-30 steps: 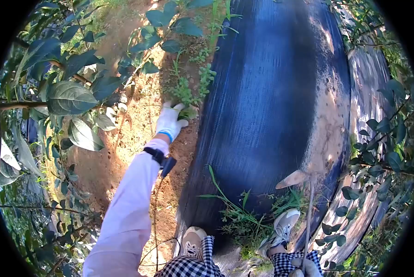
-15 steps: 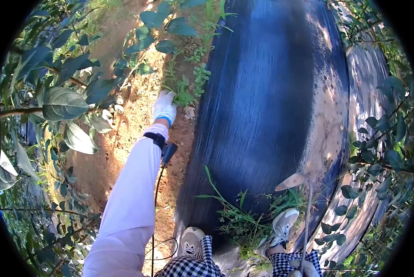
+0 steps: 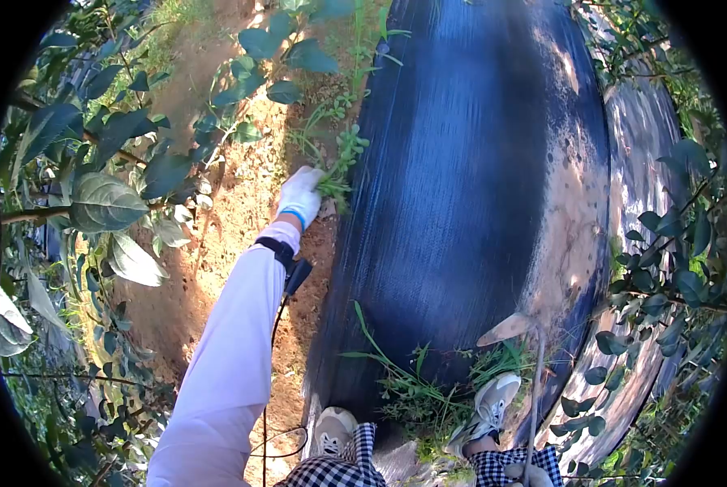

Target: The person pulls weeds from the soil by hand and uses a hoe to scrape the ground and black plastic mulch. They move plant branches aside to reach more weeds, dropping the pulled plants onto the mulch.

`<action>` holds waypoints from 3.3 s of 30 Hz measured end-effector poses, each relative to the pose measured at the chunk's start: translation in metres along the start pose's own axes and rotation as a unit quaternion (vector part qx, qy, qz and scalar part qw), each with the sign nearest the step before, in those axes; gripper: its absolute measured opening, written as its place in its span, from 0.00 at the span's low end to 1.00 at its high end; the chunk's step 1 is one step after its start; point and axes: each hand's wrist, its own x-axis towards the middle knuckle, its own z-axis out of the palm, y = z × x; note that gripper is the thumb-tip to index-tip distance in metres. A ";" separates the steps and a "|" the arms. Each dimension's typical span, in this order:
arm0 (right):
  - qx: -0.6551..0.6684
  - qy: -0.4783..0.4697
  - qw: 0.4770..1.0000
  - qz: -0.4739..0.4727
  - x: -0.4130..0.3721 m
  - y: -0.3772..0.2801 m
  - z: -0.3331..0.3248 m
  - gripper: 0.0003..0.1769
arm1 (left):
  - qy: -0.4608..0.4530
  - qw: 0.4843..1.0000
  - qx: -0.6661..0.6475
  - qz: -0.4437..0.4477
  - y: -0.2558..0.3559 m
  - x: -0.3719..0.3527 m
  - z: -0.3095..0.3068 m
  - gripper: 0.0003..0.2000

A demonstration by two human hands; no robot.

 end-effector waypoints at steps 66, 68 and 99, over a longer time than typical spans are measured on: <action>-0.013 0.039 0.999 -0.003 0.016 -0.006 -0.005 0.26 | 0.105 0.973 -0.110 -0.171 -0.128 0.012 -0.054 0.15; 0.002 0.023 1.000 0.017 0.015 0.002 -0.011 0.27 | 0.173 0.953 -0.168 -0.186 -0.115 0.019 -0.049 0.16; 0.001 0.017 0.998 0.066 0.012 -0.020 0.000 0.25 | 0.141 0.960 -0.230 -0.068 -0.039 0.040 -0.037 0.19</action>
